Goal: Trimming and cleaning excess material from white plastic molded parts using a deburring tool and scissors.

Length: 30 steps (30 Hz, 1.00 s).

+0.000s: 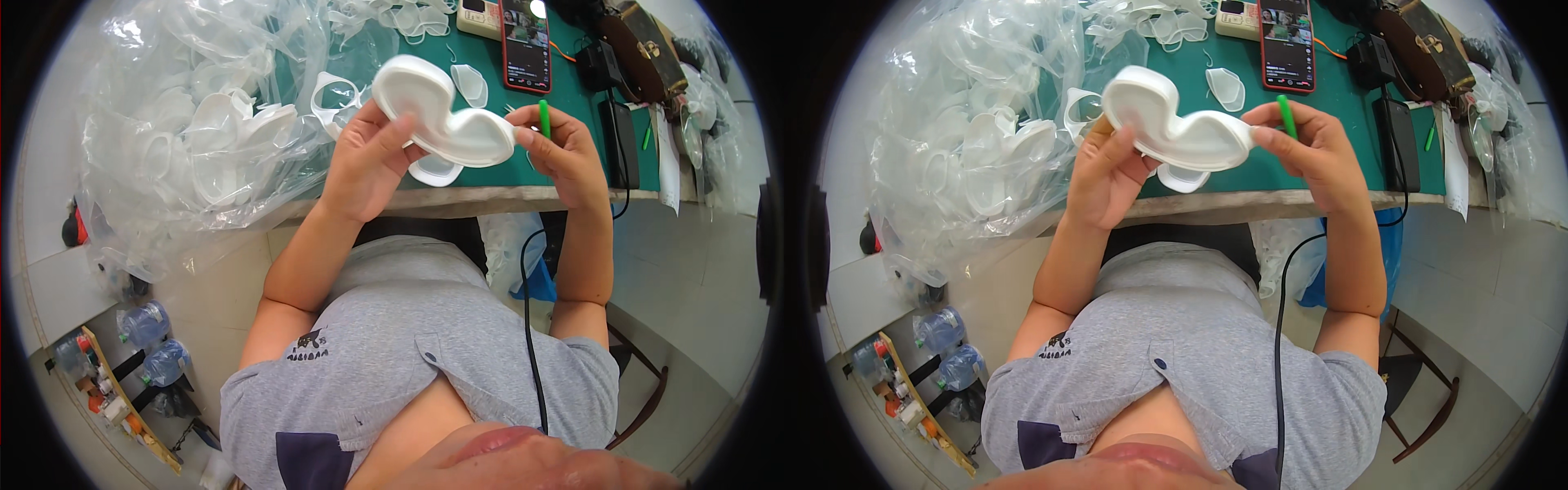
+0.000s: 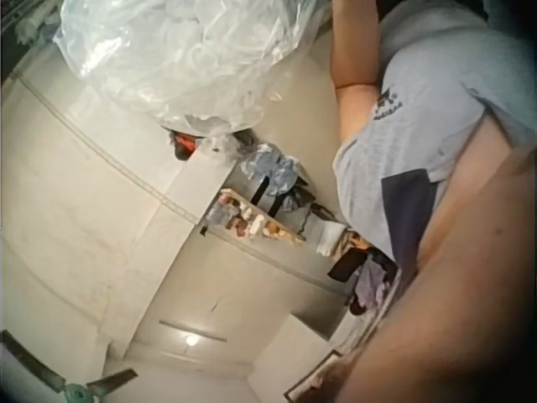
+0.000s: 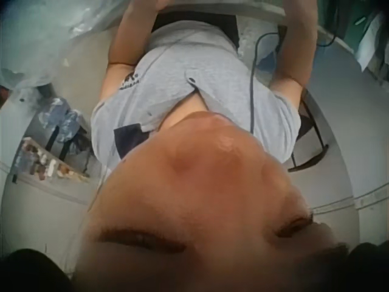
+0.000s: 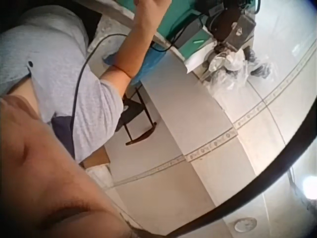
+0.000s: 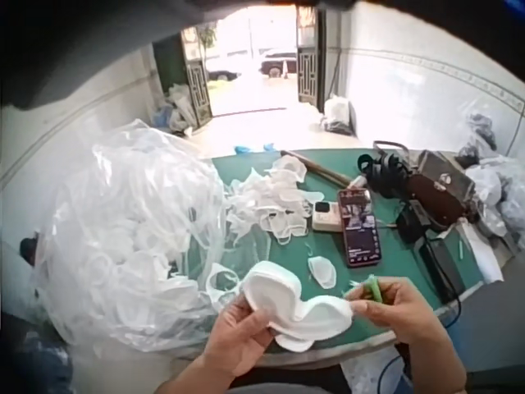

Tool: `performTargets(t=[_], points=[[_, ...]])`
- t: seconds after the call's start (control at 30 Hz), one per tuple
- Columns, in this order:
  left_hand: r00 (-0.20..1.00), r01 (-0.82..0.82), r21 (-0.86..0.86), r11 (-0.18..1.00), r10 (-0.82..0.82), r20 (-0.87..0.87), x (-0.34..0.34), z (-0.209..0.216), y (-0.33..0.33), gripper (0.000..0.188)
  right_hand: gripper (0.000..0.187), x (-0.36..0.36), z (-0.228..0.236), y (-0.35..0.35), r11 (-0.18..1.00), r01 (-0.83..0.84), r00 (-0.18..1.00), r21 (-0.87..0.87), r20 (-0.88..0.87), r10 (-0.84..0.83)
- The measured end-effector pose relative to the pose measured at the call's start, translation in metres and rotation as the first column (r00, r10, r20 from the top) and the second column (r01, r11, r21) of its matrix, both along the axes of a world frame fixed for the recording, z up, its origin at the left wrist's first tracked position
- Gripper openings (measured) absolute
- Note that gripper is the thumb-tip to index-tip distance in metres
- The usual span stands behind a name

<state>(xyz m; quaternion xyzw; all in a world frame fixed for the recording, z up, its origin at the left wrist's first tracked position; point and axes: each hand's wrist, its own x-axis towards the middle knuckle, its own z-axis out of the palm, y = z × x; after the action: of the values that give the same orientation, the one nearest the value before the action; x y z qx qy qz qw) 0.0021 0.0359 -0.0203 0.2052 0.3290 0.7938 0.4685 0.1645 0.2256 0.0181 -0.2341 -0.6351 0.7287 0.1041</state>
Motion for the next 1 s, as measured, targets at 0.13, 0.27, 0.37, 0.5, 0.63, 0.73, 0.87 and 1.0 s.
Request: performTargets(t=[0.13,0.27,0.37,0.5,0.63,0.73,0.87,1.0], points=[[1.000,-0.013,0.070,0.997,0.012,0.015,0.011,0.000,0.002,0.039,0.026,-0.011,0.001,-0.001,0.925,0.374,0.905,-0.061,-0.192,-0.379],[1.000,-0.009,-0.028,1.000,0.010,0.004,0.017,-0.001,0.002,0.037,0.052,-0.001,0.007,-0.005,0.924,0.333,0.814,-0.190,-0.437,-0.383],[0.999,-0.037,-0.013,0.999,0.037,0.021,0.021,-0.001,0.005,0.034,0.045,0.006,0.007,-0.024,0.993,0.067,0.846,-0.098,-0.523,-0.108],[0.998,-0.060,-0.061,0.996,0.059,-0.019,0.022,-0.003,0.002,0.031,0.011,-0.014,0.002,-0.044,0.895,0.234,0.810,0.380,-0.586,0.037],[0.989,-0.145,-0.072,0.987,0.142,-0.047,0.025,0.002,0.002,0.029,0.015,-0.010,-0.006,-0.043,0.800,0.150,0.838,0.580,-0.504,0.208],[0.981,-0.187,-0.056,0.981,0.183,-0.069,0.025,0.001,0.002,0.028,0.015,-0.008,-0.007,-0.045,0.797,0.135,0.848,0.588,-0.484,0.214],[0.970,-0.220,-0.058,0.974,0.213,-0.114,0.024,0.000,0.001,0.027,0.015,-0.008,-0.007,-0.046,0.790,0.126,0.860,0.600,-0.463,0.215],[0.955,-0.253,-0.042,0.966,0.243,-0.170,0.025,0.001,0.001,0.026,0.014,-0.011,-0.008,-0.046,0.789,0.130,0.862,0.600,-0.461,0.208]])
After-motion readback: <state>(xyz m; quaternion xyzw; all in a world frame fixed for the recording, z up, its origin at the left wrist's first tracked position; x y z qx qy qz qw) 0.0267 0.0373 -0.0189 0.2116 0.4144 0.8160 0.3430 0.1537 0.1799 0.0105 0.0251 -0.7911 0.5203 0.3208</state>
